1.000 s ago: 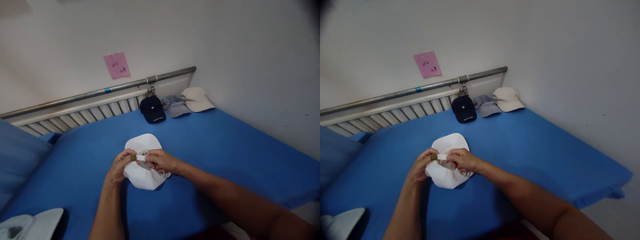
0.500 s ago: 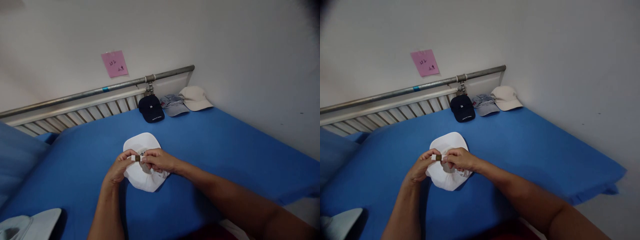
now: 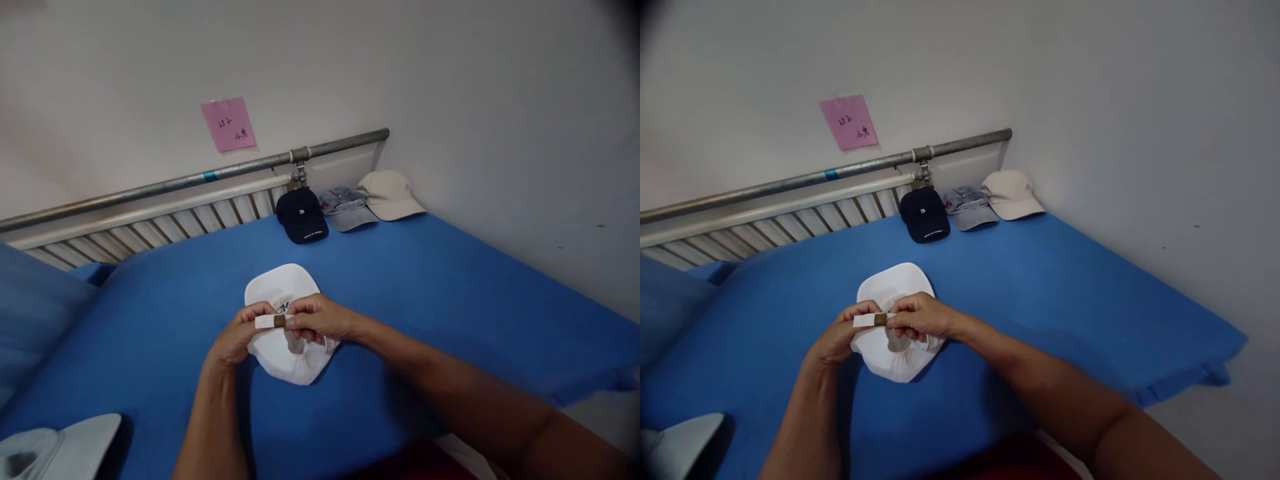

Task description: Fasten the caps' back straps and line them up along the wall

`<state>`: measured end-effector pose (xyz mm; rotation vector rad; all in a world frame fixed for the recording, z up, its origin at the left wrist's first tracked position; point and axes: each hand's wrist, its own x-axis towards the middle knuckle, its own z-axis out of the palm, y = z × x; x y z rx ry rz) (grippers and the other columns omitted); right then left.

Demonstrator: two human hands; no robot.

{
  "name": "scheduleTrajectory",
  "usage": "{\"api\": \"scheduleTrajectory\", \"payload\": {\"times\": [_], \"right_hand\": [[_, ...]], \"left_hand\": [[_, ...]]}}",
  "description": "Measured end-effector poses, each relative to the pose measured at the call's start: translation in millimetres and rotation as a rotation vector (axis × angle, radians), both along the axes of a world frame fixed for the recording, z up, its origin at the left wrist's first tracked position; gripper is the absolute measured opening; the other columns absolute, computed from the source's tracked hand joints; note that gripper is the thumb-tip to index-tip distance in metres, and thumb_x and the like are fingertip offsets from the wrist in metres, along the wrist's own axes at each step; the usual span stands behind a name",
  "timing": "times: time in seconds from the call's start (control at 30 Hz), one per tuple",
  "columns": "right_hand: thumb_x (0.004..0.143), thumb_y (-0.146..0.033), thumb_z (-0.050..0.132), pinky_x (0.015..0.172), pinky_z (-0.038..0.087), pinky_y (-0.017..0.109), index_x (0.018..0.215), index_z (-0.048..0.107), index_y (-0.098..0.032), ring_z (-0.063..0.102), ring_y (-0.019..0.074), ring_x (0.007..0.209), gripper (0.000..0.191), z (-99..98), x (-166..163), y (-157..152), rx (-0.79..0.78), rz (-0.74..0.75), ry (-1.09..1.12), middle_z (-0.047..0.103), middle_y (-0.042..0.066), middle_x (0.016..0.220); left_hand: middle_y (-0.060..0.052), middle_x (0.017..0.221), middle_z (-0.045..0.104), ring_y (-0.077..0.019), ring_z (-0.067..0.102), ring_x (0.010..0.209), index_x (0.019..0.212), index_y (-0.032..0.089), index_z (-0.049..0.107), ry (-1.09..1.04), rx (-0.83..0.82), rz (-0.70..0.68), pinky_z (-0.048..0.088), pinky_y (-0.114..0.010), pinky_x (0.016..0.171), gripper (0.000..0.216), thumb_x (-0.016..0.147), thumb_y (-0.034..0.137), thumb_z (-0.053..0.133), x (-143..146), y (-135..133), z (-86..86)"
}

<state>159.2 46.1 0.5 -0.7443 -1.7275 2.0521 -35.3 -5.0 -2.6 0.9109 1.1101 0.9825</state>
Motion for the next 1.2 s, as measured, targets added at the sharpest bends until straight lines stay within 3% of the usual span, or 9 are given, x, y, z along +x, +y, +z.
{"api": "scheduleTrajectory", "payload": {"times": [0.53, 0.7, 0.87, 0.97, 1.1, 1.2], "right_hand": [[0.078, -0.021, 0.059, 0.039, 0.036, 0.016, 0.073, 0.061, -0.014, 0.046, 0.0036, 0.038, 0.009, 2.9, 8.6, 8.1, 0.030, 0.028, -0.008, 0.059, -0.004, 0.056], [0.080, -0.030, 0.061, 0.038, 0.038, 0.016, 0.082, 0.062, -0.015, 0.049, 0.0039, 0.040, 0.016, 6.4, 7.7, 5.9, 0.060, 0.046, -0.077, 0.063, -0.002, 0.066], [0.080, -0.028, 0.062, 0.033, 0.030, 0.016, 0.081, 0.061, -0.016, 0.039, 0.0028, 0.034, 0.013, 11.6, 6.2, 1.5, 0.067, 0.095, -0.162, 0.058, -0.006, 0.057], [0.081, -0.028, 0.059, 0.032, 0.027, 0.016, 0.071, 0.055, -0.017, 0.034, 0.0028, 0.033, 0.016, 13.2, 7.2, 0.7, 0.064, 0.104, -0.168, 0.050, -0.008, 0.051], [0.081, -0.031, 0.059, 0.034, 0.025, 0.017, 0.067, 0.053, -0.016, 0.034, 0.0023, 0.035, 0.022, 13.7, 8.7, 0.6, 0.130, 0.123, -0.183, 0.047, -0.008, 0.051], [0.080, -0.030, 0.060, 0.037, 0.025, 0.017, 0.065, 0.053, -0.016, 0.035, 0.0027, 0.038, 0.022, 13.1, 8.5, 0.0, 0.170, 0.114, -0.193, 0.046, -0.007, 0.051]], "left_hand": [[0.004, 0.051, 0.055, -0.0056, 0.042, 0.039, 0.063, 0.014, 0.059, 0.039, 0.001, -0.001, 0.027, -0.018, 0.041, 0.030, 0.056, 0.031, 0.082, 0.9, -1.8, 0.7], [0.003, 0.054, 0.057, -0.0063, 0.045, 0.042, 0.066, 0.014, 0.061, 0.092, -0.002, -0.057, 0.029, -0.018, 0.043, 0.026, 0.060, 0.031, 0.080, 0.3, -1.7, -0.7], [0.002, 0.056, 0.058, -0.0075, 0.046, 0.043, 0.068, 0.015, 0.062, 0.107, 0.002, -0.079, 0.030, -0.019, 0.044, 0.027, 0.061, 0.033, 0.080, 0.9, -1.8, -1.0], [0.002, 0.054, 0.054, -0.0077, 0.043, 0.045, 0.067, 0.014, 0.064, 0.111, 0.028, -0.042, 0.030, -0.020, 0.044, 0.033, 0.065, 0.044, 0.076, 0.3, -1.9, -0.4], [-0.002, 0.056, 0.055, -0.0104, 0.043, 0.048, 0.071, 0.012, 0.066, 0.129, 0.085, -0.088, 0.032, -0.022, 0.046, 0.057, 0.073, 0.068, 0.057, -3.0, -3.2, 2.7], [0.000, 0.058, 0.052, -0.0096, 0.041, 0.050, 0.072, 0.013, 0.064, 0.206, 0.129, -0.182, 0.029, -0.021, 0.047, 0.048, 0.067, 0.061, 0.068, -4.7, -5.2, 8.0]]}}
